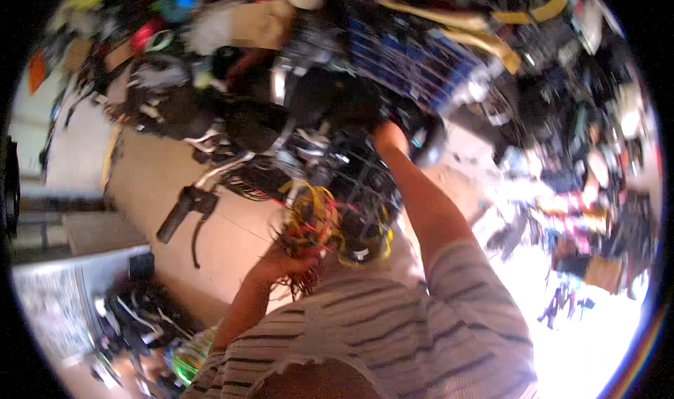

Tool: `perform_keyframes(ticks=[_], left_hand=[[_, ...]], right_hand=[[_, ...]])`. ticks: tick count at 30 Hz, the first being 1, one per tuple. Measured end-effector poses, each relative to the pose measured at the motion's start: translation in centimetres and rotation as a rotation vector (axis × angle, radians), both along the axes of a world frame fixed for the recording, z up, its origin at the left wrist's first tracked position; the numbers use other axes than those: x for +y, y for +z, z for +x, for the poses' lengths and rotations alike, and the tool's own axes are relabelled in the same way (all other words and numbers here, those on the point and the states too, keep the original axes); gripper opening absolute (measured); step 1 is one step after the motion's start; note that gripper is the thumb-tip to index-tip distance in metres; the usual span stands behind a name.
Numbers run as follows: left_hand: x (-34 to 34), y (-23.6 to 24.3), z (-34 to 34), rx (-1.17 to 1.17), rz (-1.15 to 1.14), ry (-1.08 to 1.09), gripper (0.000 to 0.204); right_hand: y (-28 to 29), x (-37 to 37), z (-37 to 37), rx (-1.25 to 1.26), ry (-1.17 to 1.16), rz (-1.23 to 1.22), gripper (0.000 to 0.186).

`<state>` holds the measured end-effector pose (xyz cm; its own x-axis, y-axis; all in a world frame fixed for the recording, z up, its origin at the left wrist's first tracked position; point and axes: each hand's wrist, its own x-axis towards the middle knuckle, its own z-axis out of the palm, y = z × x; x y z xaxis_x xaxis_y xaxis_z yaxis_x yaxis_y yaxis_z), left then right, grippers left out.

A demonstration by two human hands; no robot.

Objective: The person sits on a low stool in a cluttered workshop, handling a bundle of multicolored wires and small electrical components. They sort through the wires, move to a scooter to inspect its wiring, and then return to the stool to assemble small parts, possibly switches or connectors, using their hands.

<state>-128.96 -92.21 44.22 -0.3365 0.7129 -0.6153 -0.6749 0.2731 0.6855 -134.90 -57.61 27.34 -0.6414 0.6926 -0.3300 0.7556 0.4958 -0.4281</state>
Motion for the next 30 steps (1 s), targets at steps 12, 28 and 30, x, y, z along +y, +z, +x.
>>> perform_keyframes(ticks=[12, 28, 30], left_hand=[[0.8, -1.6, -1.8, 0.155, -0.005, 0.087, 0.058], [-2.5, -0.9, -0.2, 0.212, -0.089, 0.105, 0.054], [-3.4, -1.3, 0.2, -0.104, -0.003, 0.223, 0.055]], right_hand=[[-0.1, 4.5, 0.5, 0.219, -0.075, -0.052, 0.053], [-1.2, 10.4, -1.4, 0.406, -0.08, 0.21, 0.034], [-1.6, 11.8, -2.9, 0.208, 0.004, 0.263, 0.047]])
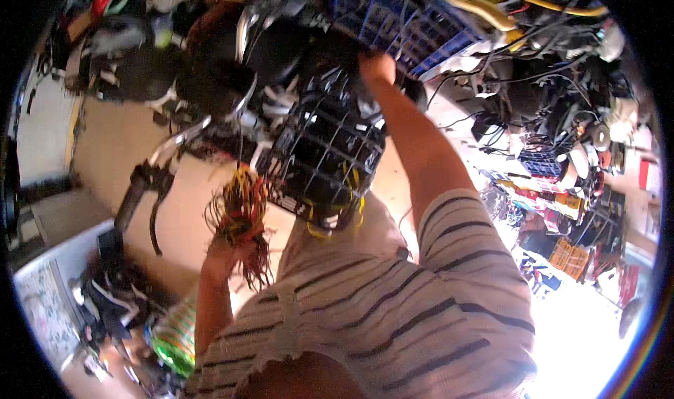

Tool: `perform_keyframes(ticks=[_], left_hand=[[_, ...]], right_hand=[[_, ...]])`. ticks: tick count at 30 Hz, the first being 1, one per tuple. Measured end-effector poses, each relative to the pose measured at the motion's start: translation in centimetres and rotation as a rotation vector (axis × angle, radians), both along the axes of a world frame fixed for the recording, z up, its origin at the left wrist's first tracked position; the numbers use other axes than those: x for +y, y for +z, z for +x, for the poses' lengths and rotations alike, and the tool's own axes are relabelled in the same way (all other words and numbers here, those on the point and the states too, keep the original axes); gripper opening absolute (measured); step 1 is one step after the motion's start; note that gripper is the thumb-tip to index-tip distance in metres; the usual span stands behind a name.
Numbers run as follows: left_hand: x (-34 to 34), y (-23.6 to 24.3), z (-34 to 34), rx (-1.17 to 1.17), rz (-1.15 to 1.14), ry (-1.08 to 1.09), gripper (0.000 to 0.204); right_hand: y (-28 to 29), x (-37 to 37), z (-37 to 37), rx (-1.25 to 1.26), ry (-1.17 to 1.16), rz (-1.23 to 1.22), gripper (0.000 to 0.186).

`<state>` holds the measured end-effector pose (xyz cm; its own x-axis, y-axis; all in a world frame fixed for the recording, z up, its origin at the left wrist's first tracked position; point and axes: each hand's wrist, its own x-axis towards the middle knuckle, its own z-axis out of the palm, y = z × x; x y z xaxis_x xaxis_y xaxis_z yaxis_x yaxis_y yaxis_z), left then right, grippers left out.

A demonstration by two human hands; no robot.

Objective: The person sits on a low stool in a cluttered workshop, handling a bundle of multicolored wires and small electrical components. They sort through the wires, move to a scooter to inspect its wiring, and then return to the stool to assemble small parts, possibly switches or connectors, using their hands.

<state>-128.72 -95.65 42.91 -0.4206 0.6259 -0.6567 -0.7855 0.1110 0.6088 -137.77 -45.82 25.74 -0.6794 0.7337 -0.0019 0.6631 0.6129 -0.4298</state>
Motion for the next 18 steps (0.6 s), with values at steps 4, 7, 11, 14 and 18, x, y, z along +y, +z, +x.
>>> perform_keyframes(ticks=[4, 7, 11, 14, 18], left_hand=[[-0.5, -0.5, -0.1, 0.137, -0.082, 0.045, 0.048], [-3.8, 0.4, 0.1, 0.194, -0.212, -0.052, 0.069], [-7.3, 0.8, 1.5, 0.178, -0.278, -0.026, 0.066], [-9.0, 1.8, 2.1, 0.284, -0.274, -0.05, 0.065], [-10.8, 2.4, 4.0, 0.345, -0.344, 0.003, 0.044]], right_hand=[[-2.0, 2.3, -1.7, -0.37, -0.012, -0.071, 0.075], [0.1, -0.4, -2.3, -0.436, -0.055, -0.107, 0.074], [-2.8, 1.8, -3.1, -0.714, 0.047, 0.027, 0.062], [-3.3, 1.0, -2.9, -0.807, 0.135, 0.118, 0.053], [-2.9, 0.2, -1.8, 0.242, -0.324, -0.999, 0.043]])
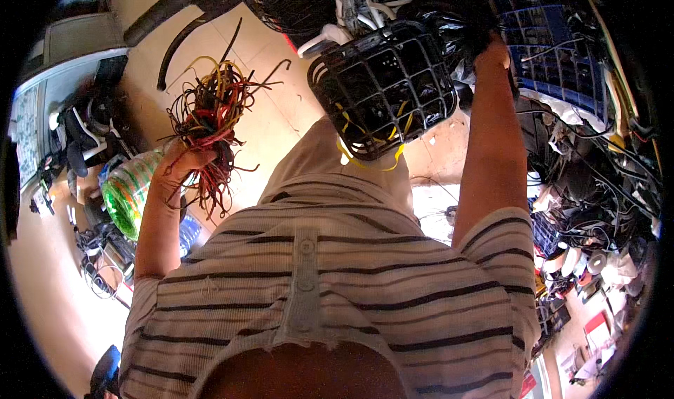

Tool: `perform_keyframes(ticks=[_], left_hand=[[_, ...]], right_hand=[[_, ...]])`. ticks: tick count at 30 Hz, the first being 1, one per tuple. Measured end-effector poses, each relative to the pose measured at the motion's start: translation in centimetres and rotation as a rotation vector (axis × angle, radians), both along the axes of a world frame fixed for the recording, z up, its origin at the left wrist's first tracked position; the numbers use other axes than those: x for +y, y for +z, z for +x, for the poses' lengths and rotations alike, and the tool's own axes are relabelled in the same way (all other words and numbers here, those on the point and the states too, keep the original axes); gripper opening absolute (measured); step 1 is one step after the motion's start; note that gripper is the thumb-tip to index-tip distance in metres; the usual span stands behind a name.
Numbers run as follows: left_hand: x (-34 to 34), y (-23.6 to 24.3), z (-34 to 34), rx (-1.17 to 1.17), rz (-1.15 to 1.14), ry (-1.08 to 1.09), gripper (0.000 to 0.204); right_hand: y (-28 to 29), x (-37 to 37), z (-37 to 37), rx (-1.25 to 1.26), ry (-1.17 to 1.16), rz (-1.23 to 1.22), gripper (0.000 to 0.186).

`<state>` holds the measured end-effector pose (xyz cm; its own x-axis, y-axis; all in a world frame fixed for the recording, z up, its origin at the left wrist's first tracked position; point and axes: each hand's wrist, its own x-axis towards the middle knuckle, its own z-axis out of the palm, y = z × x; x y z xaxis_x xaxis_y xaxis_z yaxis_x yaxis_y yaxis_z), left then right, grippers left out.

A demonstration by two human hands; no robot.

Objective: The person sits on a low stool in a cluttered workshop, handling a bundle of multicolored wires and small electrical components. They sort through the wires, move to a scooter to inspect its wiring, and then return to the stool to assemble small parts, possibly switches or connectors, using their hands.

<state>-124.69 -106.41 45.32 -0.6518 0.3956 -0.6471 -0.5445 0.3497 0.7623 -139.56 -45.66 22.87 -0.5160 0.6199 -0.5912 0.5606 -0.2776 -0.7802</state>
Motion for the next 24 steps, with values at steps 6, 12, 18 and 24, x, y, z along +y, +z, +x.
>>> perform_keyframes(ticks=[6, 12, 18, 24], left_hand=[[-0.2, -0.2, 2.1, -0.019, 0.093, 0.278, 0.05], [0.3, -0.4, 0.8, -0.102, 0.11, 0.095, 0.05], [1.6, -0.5, -1.1, -0.03, 0.12, -0.036, 0.051], [2.2, -4.0, -1.8, -0.136, 0.143, -0.081, 0.062]], right_hand=[[1.0, 3.6, 0.5, 0.325, -0.097, -0.533, 0.02], [4.3, 1.2, 0.3, 0.315, -0.249, -0.513, 0.024], [4.6, 1.2, 0.9, -0.186, -0.049, -0.244, 0.03], [6.7, -2.1, 3.1, -0.193, 0.236, 0.075, 0.024]])
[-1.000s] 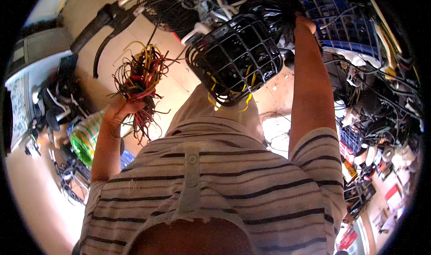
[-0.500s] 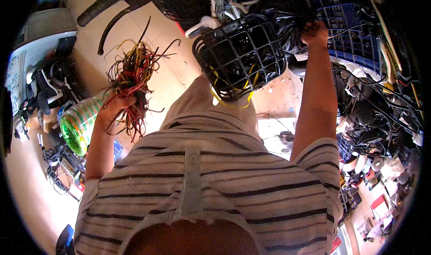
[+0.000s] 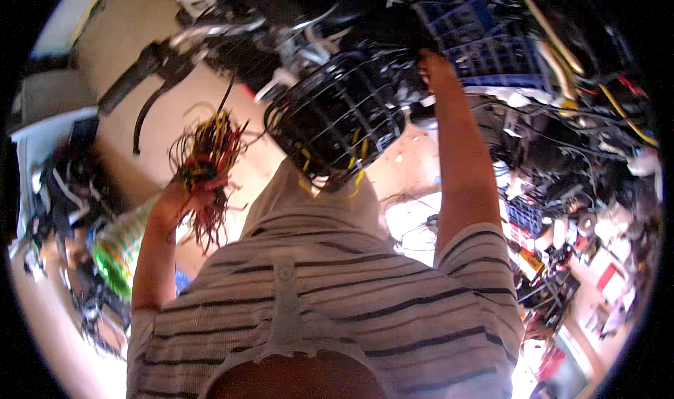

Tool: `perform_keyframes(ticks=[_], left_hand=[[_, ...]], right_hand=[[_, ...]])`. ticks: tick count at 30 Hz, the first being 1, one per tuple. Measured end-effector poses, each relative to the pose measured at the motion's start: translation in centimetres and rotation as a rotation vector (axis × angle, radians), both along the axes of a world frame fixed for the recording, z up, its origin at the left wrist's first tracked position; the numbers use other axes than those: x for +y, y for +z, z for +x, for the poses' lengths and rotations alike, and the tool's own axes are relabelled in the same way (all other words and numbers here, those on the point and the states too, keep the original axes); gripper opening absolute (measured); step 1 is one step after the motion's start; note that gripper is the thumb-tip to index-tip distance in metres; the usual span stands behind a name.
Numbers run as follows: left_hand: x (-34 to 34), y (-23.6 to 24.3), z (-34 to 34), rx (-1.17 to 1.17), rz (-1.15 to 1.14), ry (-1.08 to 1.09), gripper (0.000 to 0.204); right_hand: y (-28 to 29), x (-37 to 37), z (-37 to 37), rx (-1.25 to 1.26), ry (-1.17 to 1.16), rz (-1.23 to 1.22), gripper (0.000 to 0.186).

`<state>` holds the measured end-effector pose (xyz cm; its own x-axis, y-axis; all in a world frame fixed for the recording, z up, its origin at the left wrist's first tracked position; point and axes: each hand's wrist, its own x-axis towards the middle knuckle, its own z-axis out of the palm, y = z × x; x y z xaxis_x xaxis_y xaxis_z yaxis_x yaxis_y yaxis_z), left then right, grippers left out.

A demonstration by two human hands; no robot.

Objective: The person sits on a low stool in a cluttered workshop, handling a bundle of multicolored wires and small electrical components. They sort through the wires, move to a scooter to inspect its wiring, and then return to the stool to assemble small parts, possibly switches or connectors, using their hands.

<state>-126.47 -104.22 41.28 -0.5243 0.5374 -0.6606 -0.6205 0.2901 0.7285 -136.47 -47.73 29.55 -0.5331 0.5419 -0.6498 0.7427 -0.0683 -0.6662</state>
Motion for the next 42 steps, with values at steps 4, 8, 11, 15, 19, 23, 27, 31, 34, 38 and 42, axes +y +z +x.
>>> perform_keyframes(ticks=[4, 8, 11, 15, 19, 23, 27, 31, 34, 38, 42], left_hand=[[4.3, 2.2, -1.2, -0.113, 0.088, 0.095, 0.05], [7.5, 2.7, -2.9, -0.168, 0.189, -0.004, 0.049], [10.2, 2.6, -3.9, -0.135, 0.148, -0.045, 0.05], [13.9, 0.6, -6.3, -0.205, 0.19, -0.079, 0.044], [20.1, 1.7, -8.5, 0.053, 0.223, -0.209, 0.048], [25.4, 1.0, -9.7, 0.059, 0.15, -0.195, 0.044], [28.6, 0.7, -10.2, 0.017, 0.21, -0.159, 0.041], [30.1, -2.8, -10.3, -0.001, 0.426, -0.009, 0.035], [30.4, -3.7, -10.9, -0.087, 0.463, -0.017, 0.038], [30.5, -4.0, -11.2, -0.155, 0.46, 0.005, 0.04], [31.0, -4.4, -11.3, -0.185, 0.457, 0.029, 0.038]], right_hand=[[-3.3, 5.7, -0.4, 0.161, 0.962, 1.254, 0.026], [4.7, -2.9, 2.1, 0.266, 0.608, 1.098, 0.025], [4.0, -3.5, 4.4, 0.39, 0.607, 1.279, 0.024], [2.0, -4.5, 5.8, 0.491, 0.399, 1.227, 0.018], [0.2, -4.9, 4.5, 0.51, -0.024, 0.985, 0.022], [0.0, -5.1, 3.3, 0.53, -0.289, 0.797, 0.022], [-1.1, -4.2, 2.8, 0.594, -0.656, 0.177, 0.024], [-0.1, -3.4, 2.4, 0.701, -0.903, -0.717, 0.02], [0.8, -2.9, 2.1, 0.8, -0.851, -1.03, 0.021], [3.8, -2.7, 2.5, 0.726, -0.663, -1.104, 0.019], [3.3, -2.7, 2.7, 0.685, -0.256, -0.617, 0.014]])
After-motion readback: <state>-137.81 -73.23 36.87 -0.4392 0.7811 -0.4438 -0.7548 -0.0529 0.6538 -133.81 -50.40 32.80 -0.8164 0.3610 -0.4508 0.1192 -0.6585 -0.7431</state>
